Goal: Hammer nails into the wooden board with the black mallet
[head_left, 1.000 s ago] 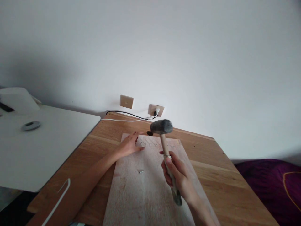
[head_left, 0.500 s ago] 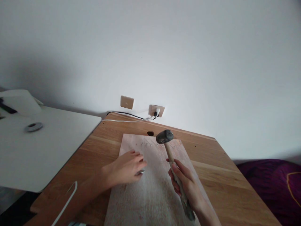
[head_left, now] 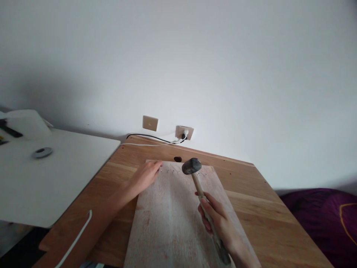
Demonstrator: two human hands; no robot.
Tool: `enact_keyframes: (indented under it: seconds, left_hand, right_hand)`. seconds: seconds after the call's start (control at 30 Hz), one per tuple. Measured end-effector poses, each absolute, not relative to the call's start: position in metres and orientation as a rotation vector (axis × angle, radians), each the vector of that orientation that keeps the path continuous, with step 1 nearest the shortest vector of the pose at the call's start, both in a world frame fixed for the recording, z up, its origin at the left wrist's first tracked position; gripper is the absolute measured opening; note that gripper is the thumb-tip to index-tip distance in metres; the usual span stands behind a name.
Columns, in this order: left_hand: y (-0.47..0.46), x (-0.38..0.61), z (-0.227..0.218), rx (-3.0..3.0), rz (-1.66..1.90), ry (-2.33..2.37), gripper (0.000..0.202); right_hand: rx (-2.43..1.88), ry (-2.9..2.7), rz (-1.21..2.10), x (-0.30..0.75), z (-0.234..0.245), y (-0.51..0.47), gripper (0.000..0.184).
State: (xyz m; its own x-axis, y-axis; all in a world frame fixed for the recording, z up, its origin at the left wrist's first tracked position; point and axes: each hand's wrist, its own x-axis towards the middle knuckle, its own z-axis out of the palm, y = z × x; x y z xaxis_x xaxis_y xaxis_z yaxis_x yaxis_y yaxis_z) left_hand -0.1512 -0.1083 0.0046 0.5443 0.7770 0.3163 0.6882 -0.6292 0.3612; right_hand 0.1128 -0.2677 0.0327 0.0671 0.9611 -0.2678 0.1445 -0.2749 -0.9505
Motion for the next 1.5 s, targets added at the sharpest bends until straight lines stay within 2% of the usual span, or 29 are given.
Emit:
enact_keyframes:
  seconds: [0.37,0.6,0.73,1.1,1.5]
  left_hand:
    - [-0.105,-0.148,0.015,2.753,0.374,1.182,0.034]
    - [-0.096,-0.144,0.024,2.862,0.413,1.019,0.039]
    - [-0.09,-0.137,0.024,2.826,0.384,0.993,0.033]
    - [-0.086,-0.143,-0.013,2.257,0.942,1.014,0.021]
    - [-0.086,-0.149,-0.029,2.212,0.974,1.018,0.013]
  right_hand:
    - [-1.576,-1.076,1.312,0.109,0.04,-0.271,0.083]
    - [-1.559,-1.054,1.328,0.112,0.038,-0.272,0.08]
    - [-1.552,-1.071,1.326,0.114,0.038,-0.273,0.08]
    - [-1.5,-1.122,1.357,0.107,0.031,-0.271,0.077]
    - [-1.45,-1.238,1.433,0.081,0.027,-0.247,0.067]
